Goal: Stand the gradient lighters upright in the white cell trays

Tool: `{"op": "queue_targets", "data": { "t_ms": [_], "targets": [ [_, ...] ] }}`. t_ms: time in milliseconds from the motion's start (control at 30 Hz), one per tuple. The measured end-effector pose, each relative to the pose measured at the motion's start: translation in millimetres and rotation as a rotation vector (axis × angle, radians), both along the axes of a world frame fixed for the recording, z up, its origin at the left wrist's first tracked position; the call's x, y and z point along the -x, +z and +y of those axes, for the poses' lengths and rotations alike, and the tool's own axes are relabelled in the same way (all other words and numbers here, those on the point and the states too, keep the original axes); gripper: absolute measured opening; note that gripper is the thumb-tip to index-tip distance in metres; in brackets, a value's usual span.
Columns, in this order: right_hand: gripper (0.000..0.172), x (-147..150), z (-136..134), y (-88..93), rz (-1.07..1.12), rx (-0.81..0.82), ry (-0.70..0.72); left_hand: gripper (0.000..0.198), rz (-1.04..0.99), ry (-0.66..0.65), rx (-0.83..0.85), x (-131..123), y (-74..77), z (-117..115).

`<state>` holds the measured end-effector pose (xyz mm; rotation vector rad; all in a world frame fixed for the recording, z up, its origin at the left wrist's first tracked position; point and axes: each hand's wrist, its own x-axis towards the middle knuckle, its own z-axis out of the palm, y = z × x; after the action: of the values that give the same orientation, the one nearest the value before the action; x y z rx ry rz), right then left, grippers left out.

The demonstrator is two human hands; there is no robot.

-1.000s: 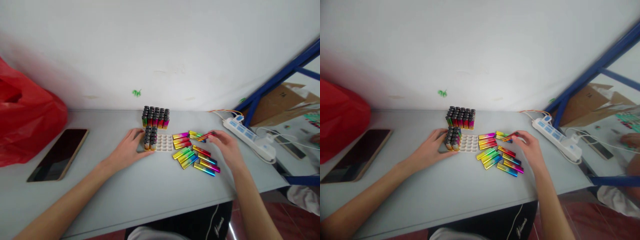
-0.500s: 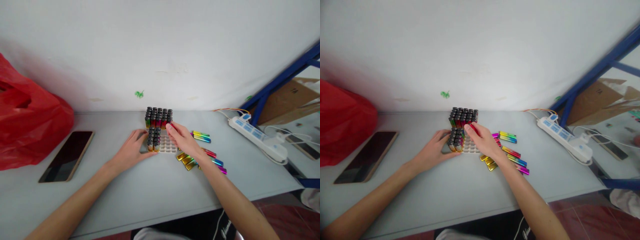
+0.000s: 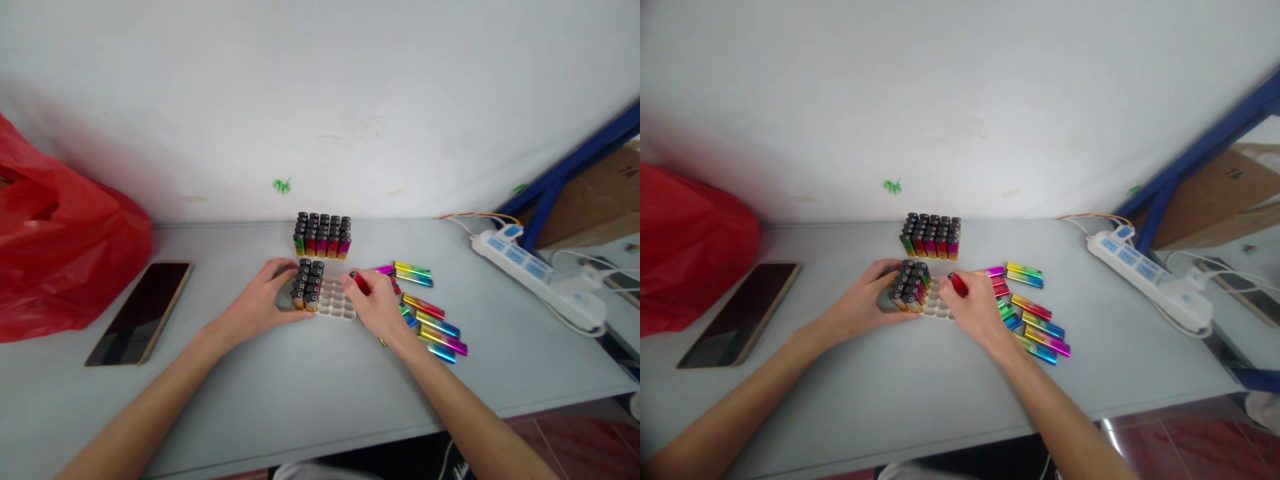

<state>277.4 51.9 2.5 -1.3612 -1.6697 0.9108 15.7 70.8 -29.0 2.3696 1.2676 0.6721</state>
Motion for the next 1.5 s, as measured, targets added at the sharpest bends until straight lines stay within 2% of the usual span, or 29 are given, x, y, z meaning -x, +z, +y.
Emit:
{"op": "queue_targets", "data": {
  "t_ms": [167,400,667,833,1000,1133,1333,1500],
  "targets": [
    [0.042,2,-3,-0.9,-0.023,0.002,-0.011,0.070,-0.005,-0.006,0.011,0,1.4,1],
    [0.054,4,-5,3.5,-0.030,-0.030,-0.020,0.069,-0.006,-0.019,-0.006,2,-0.2,1],
    [0.041,3,-4,-0.4,-0.082,-0.062,-0.014,0.066,0.013,-0.025,-0.019,1,-0.1,0],
    [0.049,3,-4,-4.1,-0.104,-0.045,-0.004,0.067,0.004,-0.036,-0.029,1,-0.1,0],
    [0.037,-1,-4,-3.7,-0.117,-0.121,0.074,0.066,-0.007,-0.045,-0.024,0,0.3,-1],
    [0.039,-6,-1,-1.9,-0.164,-0.233,0.060,0.068,-0.008,-0.039,-0.012,0,0.3,-1],
    [0.035,-8,3,-0.9,-0.205,-0.156,0.110,0.066,-0.018,-0.048,-0.004,0,-0.1,-1],
    [0.032,-7,7,-8.4,-0.334,-0.217,0.165,0.067,-0.007,-0.054,-0.024,1,-1.9,-1]
  ]
}}
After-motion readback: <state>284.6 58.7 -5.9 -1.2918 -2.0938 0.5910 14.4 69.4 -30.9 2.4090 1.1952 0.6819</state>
